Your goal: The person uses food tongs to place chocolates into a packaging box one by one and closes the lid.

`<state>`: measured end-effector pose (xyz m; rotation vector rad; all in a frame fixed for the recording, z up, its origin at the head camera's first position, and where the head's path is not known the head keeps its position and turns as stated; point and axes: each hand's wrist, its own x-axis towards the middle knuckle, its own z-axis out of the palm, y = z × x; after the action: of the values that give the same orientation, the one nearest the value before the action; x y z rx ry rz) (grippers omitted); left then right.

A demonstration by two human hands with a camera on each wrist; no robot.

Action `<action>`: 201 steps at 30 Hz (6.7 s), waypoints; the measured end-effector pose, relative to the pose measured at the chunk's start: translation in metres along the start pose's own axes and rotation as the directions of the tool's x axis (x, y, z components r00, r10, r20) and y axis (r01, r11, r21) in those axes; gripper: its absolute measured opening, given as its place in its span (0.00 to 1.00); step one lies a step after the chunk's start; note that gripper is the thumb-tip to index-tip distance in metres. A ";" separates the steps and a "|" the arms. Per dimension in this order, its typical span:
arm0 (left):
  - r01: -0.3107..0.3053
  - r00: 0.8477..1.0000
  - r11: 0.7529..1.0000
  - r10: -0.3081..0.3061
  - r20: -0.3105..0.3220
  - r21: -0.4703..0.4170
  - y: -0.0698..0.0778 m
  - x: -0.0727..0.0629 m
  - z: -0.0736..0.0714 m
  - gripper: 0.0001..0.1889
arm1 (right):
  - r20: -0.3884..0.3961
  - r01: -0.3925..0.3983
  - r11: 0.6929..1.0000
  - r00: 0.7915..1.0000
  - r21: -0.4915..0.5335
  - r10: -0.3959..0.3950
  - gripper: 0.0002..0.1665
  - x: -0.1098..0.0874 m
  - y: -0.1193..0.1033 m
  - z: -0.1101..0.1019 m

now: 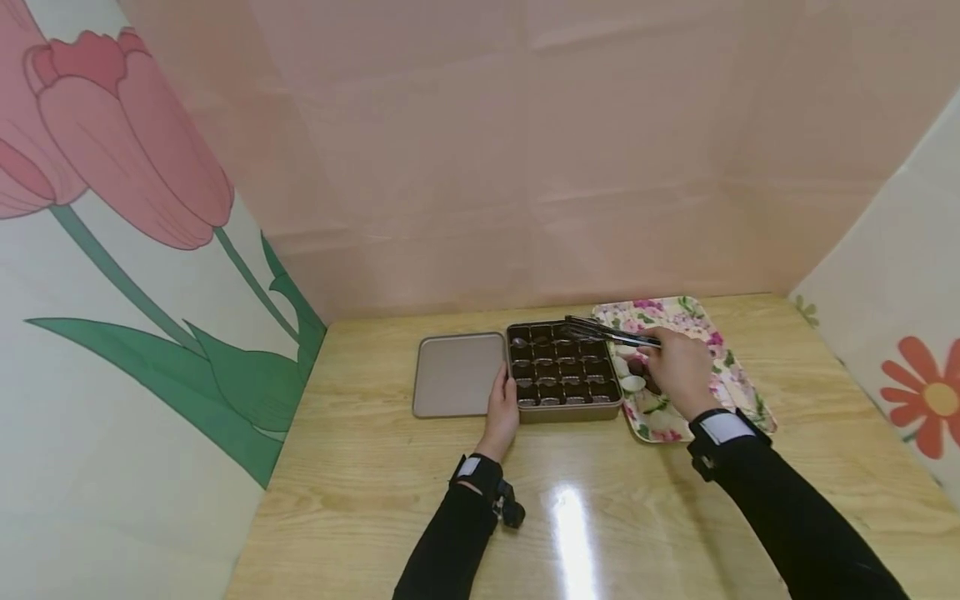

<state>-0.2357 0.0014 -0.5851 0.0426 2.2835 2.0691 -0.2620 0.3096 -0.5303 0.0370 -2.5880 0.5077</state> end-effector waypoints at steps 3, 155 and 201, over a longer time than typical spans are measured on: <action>0.005 1.000 1.000 -0.005 0.004 0.001 0.000 0.000 0.001 0.28 | 0.003 0.005 1.000 1.000 0.003 -0.005 0.15 0.000 -0.004 0.002; 0.003 1.000 1.000 -0.003 -0.004 -0.025 -0.003 0.001 0.000 0.28 | 0.168 -0.239 0.971 0.957 0.003 0.235 0.28 -0.035 0.025 -0.023; 0.014 1.000 1.000 -0.014 0.008 -0.009 -0.004 0.001 0.000 0.29 | 0.173 -0.449 0.875 0.861 -0.178 0.478 0.32 -0.129 0.119 -0.066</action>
<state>-0.2365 0.0015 -0.5888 0.0345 2.2633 2.0692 -0.1320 0.4357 -0.5800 -0.6295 -2.8362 0.5197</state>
